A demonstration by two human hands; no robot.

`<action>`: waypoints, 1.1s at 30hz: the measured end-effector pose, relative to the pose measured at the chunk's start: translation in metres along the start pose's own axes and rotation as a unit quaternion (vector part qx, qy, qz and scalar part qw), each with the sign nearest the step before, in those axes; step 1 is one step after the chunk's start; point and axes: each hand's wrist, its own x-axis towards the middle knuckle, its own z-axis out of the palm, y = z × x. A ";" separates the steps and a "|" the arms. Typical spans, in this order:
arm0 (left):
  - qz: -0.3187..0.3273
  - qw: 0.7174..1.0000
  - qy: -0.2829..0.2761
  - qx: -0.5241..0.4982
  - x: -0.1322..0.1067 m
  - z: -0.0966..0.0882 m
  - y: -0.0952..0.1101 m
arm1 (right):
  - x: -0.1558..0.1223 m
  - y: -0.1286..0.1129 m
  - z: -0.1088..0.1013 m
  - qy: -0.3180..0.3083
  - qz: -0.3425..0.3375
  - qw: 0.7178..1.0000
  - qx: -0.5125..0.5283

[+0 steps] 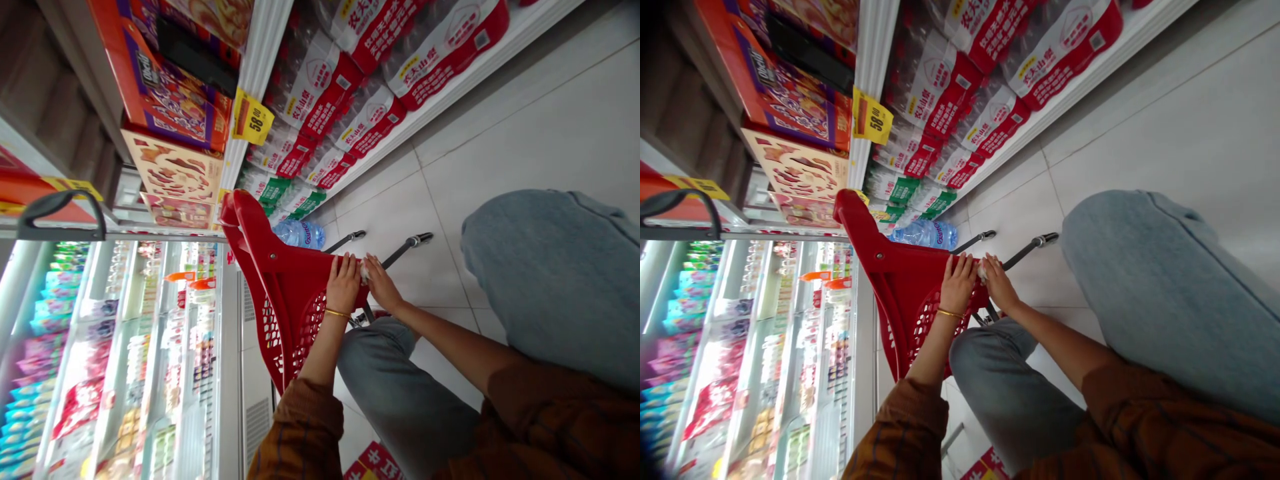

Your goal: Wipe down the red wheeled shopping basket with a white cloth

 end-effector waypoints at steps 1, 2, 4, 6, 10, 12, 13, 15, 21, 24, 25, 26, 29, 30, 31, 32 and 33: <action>-0.002 1.000 0.001 -0.001 0.000 0.001 0.000 | 0.003 -0.006 0.002 0.001 -0.012 1.000 0.007; -0.004 1.000 0.003 -0.001 0.000 0.003 -0.001 | 0.007 -0.012 0.003 0.003 -0.024 1.000 0.015; -0.007 1.000 0.005 -0.002 0.001 0.005 -0.002 | 0.012 -0.019 0.006 0.008 -0.040 0.999 0.030; -0.008 1.000 0.006 -0.003 0.001 0.005 -0.004 | 0.014 -0.020 0.007 0.006 -0.046 0.998 0.039; -0.005 1.000 0.005 -0.001 0.001 0.006 -0.006 | 0.007 -0.005 0.008 -0.022 -0.018 0.999 0.035; -0.006 1.000 0.002 -0.001 0.001 0.006 -0.008 | 0.001 0.007 0.009 -0.032 0.003 0.999 0.028; -0.008 1.000 0.000 -0.002 0.000 0.007 -0.008 | -0.002 0.013 0.009 -0.036 0.011 0.999 0.024; -0.012 1.000 -0.003 -0.004 -0.002 0.008 -0.009 | -0.007 0.024 0.011 -0.038 0.028 0.999 0.015; -0.015 1.000 -0.012 -0.007 -0.007 0.013 -0.011 | -0.012 0.036 0.017 -0.046 0.068 0.997 0.006; -0.021 1.000 -0.013 -0.012 -0.009 0.015 -0.013 | -0.008 0.026 0.021 -0.051 0.058 0.997 0.013; -0.020 1.000 -0.013 -0.014 -0.010 0.015 -0.014 | -0.005 0.020 0.023 -0.051 0.049 0.997 0.016; -0.019 1.000 -0.013 -0.017 -0.011 0.015 -0.015 | -0.002 0.013 0.024 -0.050 0.037 0.998 0.020; -0.021 1.000 -0.011 -0.020 -0.015 0.013 -0.020 | 0.008 -0.009 0.027 -0.044 -0.004 0.998 0.035; -0.023 1.000 -0.009 -0.019 -0.017 0.011 -0.022 | 0.011 -0.017 0.028 -0.043 -0.016 0.998 0.041; -0.026 0.999 -0.006 -0.018 -0.019 0.010 -0.025 | 0.014 -0.023 0.028 -0.044 -0.026 0.998 0.048; -0.028 0.999 -0.002 -0.017 -0.022 0.008 -0.027 | 0.017 -0.029 0.029 -0.045 -0.034 0.997 0.053; -0.028 0.999 0.001 -0.016 -0.024 0.006 -0.030 | 0.020 -0.034 0.029 -0.045 -0.039 0.997 0.058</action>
